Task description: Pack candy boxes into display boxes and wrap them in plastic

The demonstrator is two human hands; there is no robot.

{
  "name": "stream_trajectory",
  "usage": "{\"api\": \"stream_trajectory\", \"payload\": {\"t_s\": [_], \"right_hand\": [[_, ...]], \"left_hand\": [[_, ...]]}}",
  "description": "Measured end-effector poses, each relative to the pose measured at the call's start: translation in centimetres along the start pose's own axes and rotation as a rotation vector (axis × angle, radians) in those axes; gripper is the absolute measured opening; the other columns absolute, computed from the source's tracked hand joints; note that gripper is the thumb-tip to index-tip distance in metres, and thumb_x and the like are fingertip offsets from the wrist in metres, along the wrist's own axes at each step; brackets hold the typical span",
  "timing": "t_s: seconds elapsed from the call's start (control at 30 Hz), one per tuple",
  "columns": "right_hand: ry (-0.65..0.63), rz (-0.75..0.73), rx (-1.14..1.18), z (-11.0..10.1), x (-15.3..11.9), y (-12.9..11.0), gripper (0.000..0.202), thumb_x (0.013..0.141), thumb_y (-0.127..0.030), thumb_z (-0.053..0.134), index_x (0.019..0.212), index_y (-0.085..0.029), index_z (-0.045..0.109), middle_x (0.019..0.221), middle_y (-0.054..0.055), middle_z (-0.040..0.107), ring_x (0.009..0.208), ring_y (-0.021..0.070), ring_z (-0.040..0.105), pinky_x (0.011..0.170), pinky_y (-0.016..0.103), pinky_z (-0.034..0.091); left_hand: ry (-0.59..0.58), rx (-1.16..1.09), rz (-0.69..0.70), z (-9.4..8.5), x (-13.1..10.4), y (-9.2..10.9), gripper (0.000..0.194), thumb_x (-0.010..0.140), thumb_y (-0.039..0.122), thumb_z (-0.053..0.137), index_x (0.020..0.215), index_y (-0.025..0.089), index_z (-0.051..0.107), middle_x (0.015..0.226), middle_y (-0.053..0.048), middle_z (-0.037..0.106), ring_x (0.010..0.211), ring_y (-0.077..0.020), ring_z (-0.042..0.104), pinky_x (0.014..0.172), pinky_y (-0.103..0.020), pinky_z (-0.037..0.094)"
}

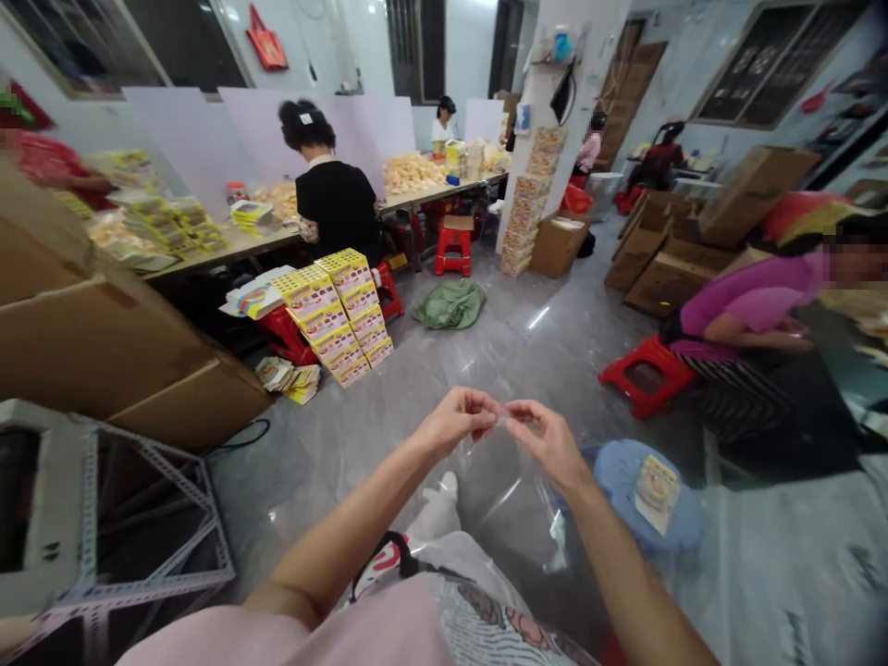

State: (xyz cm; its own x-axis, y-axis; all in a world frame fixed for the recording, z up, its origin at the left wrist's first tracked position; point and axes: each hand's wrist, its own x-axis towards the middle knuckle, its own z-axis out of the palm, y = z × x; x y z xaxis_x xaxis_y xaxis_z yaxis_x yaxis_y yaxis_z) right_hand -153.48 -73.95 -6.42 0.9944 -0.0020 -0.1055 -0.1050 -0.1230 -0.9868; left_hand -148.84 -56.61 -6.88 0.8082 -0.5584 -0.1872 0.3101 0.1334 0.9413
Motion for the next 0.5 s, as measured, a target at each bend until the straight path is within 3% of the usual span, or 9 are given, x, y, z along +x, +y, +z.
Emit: {"api": "stream_trajectory", "payload": {"t_s": [0.13, 0.27, 0.37, 0.5], "right_hand": [[-0.098, 0.004, 0.059, -2.7, 12.6, 0.4, 0.024, 0.074, -0.040, 0.072, 0.071, -0.017, 0.066, 0.067, 0.001, 0.062, 0.064, 0.0146, 0.057, 0.065, 0.028, 0.046], [-0.177, 0.076, 0.093, -6.0, 24.5, -0.2, 0.021, 0.076, -0.037, 0.072, 0.073, -0.016, 0.067, 0.063, 0.000, 0.060, 0.059, 0.0124, 0.054, 0.061, 0.025, 0.043], [-0.182, 0.099, 0.154, -8.6, 32.4, -1.1, 0.020, 0.075, -0.035, 0.073, 0.074, -0.016, 0.067, 0.065, -0.001, 0.060, 0.060, 0.0115, 0.055, 0.061, 0.025, 0.045], [-0.186, 0.113, 0.206, -11.9, 41.6, -2.2, 0.021, 0.074, -0.035, 0.074, 0.069, -0.016, 0.068, 0.064, 0.000, 0.061, 0.060, 0.0116, 0.056, 0.063, 0.026, 0.048]], "left_hand": [[-0.038, 0.073, 0.008, -3.9, 11.1, 1.7, 0.023, 0.066, 0.032, 0.072, 0.073, 0.010, 0.067, 0.047, 0.003, 0.052, 0.040, -0.0061, 0.040, 0.039, -0.018, 0.029], [-0.150, 0.096, -0.013, -8.2, 22.4, 4.7, 0.020, 0.066, 0.029, 0.071, 0.072, 0.010, 0.066, 0.047, 0.004, 0.051, 0.039, -0.0055, 0.038, 0.039, -0.018, 0.027], [-0.249, 0.128, -0.018, -10.9, 30.6, 7.4, 0.021, 0.069, 0.030, 0.070, 0.074, 0.010, 0.067, 0.048, 0.004, 0.049, 0.040, -0.0052, 0.036, 0.040, -0.018, 0.026], [-0.294, 0.157, 0.008, -13.3, 40.9, 10.4, 0.025, 0.070, 0.034, 0.069, 0.075, 0.010, 0.065, 0.054, 0.002, 0.053, 0.046, -0.0076, 0.042, 0.045, -0.020, 0.032]]}}
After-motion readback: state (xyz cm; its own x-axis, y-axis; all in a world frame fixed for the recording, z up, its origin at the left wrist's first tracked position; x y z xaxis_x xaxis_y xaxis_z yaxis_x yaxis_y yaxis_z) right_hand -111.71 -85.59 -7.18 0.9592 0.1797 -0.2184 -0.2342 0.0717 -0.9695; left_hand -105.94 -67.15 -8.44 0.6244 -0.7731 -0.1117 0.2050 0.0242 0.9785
